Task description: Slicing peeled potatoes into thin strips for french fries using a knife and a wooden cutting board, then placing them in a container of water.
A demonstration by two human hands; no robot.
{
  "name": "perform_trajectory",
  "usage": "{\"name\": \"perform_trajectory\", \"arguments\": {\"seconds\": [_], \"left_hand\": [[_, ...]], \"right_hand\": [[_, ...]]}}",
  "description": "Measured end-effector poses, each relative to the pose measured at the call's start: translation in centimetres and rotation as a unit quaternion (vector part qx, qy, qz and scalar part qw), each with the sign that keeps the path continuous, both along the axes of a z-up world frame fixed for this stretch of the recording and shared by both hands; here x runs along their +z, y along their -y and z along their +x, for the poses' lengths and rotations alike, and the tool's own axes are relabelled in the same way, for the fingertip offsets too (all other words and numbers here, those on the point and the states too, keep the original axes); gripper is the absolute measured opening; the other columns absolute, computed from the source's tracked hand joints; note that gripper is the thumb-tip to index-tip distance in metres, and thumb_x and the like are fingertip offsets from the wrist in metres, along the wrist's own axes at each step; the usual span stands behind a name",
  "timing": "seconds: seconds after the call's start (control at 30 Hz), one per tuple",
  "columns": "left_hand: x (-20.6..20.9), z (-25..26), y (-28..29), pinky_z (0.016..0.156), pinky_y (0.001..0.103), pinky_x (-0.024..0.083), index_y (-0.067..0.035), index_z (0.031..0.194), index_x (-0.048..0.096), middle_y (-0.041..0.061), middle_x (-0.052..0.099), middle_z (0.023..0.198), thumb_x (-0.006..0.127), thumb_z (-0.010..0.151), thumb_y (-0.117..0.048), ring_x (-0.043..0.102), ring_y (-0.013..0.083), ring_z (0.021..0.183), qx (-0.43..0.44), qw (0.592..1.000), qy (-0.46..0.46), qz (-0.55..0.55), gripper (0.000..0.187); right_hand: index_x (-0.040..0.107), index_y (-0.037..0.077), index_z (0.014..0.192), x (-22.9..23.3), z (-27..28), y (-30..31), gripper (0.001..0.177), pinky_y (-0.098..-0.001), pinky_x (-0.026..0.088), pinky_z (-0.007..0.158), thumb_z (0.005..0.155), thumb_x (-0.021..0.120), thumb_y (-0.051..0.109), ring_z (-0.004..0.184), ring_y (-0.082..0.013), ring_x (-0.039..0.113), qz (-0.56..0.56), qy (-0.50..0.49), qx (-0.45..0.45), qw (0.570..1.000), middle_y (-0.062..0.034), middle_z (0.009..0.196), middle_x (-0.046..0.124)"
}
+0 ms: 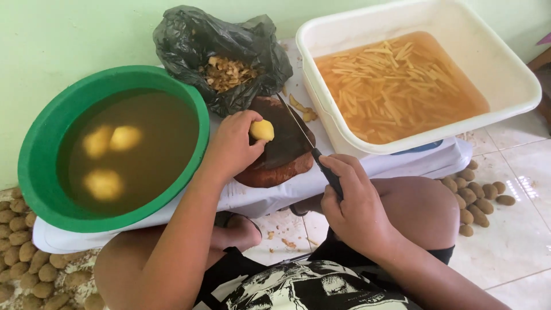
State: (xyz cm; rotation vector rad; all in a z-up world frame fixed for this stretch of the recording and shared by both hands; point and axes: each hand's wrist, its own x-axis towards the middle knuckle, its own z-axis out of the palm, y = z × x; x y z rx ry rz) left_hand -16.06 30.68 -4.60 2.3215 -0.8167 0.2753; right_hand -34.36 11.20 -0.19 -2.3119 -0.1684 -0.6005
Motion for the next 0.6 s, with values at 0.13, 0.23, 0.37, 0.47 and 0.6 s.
{"name": "perform_trajectory", "arguments": {"seconds": [0.13, 0.23, 0.37, 0.47, 0.6], "left_hand": [[0.2, 0.2, 0.2, 0.100, 0.049, 0.050, -0.011, 0.122, 0.062, 0.017, 0.067, 0.119, 0.080, 0.081, -0.023, 0.065, 0.0385, 0.114, 0.013, 0.996, -0.061, 0.069, 0.047], [0.5, -0.4, 0.2, 0.100, 0.045, 0.051, -0.013, 0.122, 0.063, 0.013, 0.067, 0.120, 0.080, 0.083, -0.027, 0.066, 0.0335, 0.114, 0.039, 0.992, -0.076, 0.089, 0.044], [-0.5, -0.5, 0.6, 0.092, 0.043, 0.051, -0.011, 0.114, 0.065, 0.008, 0.069, 0.115, 0.079, 0.079, -0.023, 0.065, 0.0312, 0.105, 0.037, 0.997, -0.007, 0.066, 0.039], [-0.9, -0.8, 0.7, 0.085, 0.041, 0.050, -0.009, 0.108, 0.065, 0.005, 0.071, 0.110, 0.079, 0.076, -0.019, 0.065, 0.0301, 0.095, 0.034, 0.998, 0.043, 0.033, 0.036], [-0.9, -0.8, 0.5, 0.088, 0.041, 0.051, -0.007, 0.109, 0.066, 0.007, 0.073, 0.113, 0.079, 0.073, -0.016, 0.065, 0.0315, 0.097, 0.018, 0.997, 0.072, -0.023, 0.039]], "right_hand": [[0.053, -0.005, 0.136, -0.6, 1.0, 0.7, 0.050, -0.0419, 0.064, 0.072, 0.086, 0.056, -0.006, 0.099, -0.0370, 0.071, -0.033, -0.003, 0.017, 0.999, -0.0191, 0.117, 0.058], [0.054, -0.002, 0.138, -0.8, 0.8, 1.0, 0.050, -0.0397, 0.064, 0.070, 0.088, 0.057, -0.002, 0.099, -0.0365, 0.071, -0.023, -0.021, 0.032, 0.999, -0.0170, 0.118, 0.059], [0.052, 0.001, 0.140, -0.7, 0.5, 1.2, 0.055, -0.0364, 0.058, 0.073, 0.085, 0.058, -0.001, 0.087, -0.0288, 0.068, 0.014, -0.040, 0.017, 0.999, -0.0139, 0.114, 0.062], [0.051, 0.002, 0.139, -0.9, 0.3, 1.2, 0.056, -0.0347, 0.054, 0.075, 0.084, 0.058, 0.000, 0.083, -0.0266, 0.064, 0.032, -0.069, 0.014, 0.997, -0.0131, 0.110, 0.062], [0.052, 0.005, 0.142, -1.6, 1.1, 1.1, 0.055, -0.0332, 0.055, 0.077, 0.087, 0.058, 0.005, 0.084, -0.0248, 0.066, 0.029, -0.103, 0.020, 0.994, -0.0095, 0.106, 0.065]]}}
